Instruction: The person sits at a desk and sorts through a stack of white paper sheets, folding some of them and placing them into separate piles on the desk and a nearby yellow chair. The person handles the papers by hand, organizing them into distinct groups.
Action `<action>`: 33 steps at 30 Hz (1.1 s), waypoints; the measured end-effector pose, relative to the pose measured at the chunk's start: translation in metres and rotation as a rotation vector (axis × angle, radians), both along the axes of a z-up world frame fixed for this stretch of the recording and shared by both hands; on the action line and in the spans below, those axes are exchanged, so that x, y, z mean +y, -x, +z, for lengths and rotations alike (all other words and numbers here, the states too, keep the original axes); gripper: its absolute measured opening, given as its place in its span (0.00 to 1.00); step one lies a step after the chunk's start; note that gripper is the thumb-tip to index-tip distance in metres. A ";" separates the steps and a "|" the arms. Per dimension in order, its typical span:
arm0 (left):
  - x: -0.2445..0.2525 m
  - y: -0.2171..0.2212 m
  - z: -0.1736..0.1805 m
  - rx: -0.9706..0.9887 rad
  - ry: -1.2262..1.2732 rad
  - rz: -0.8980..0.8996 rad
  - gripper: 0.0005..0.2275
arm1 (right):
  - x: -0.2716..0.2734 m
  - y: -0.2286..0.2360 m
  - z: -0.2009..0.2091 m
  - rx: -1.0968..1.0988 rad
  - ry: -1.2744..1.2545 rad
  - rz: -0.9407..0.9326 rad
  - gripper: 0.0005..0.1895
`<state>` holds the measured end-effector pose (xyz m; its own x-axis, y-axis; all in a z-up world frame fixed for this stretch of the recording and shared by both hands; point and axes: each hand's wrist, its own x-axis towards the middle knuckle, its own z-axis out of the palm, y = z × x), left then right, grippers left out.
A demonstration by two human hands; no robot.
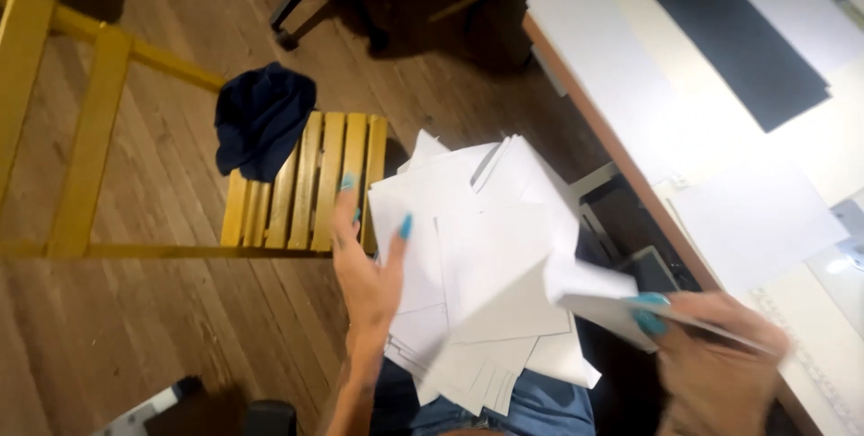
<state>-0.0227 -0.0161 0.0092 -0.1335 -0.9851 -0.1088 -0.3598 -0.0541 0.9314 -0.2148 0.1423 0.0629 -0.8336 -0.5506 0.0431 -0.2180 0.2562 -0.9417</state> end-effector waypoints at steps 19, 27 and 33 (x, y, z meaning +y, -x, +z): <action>-0.149 0.151 0.076 0.146 -0.420 -1.160 0.06 | -0.030 0.072 0.058 -0.346 -0.172 -0.309 0.19; -0.193 0.245 0.078 -0.071 -0.178 -0.756 0.11 | -0.078 0.111 0.033 -0.451 -0.005 -0.381 0.19; -0.245 0.323 0.002 -0.193 0.363 -0.529 0.13 | -0.102 0.147 -0.014 -0.129 -0.310 -0.249 0.14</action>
<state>-0.3461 -0.2616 0.0110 -0.6198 -0.7709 0.1470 -0.4134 0.4799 0.7738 -0.3615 0.0402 0.0491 -0.9308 -0.3017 -0.2062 0.0010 0.5623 -0.8269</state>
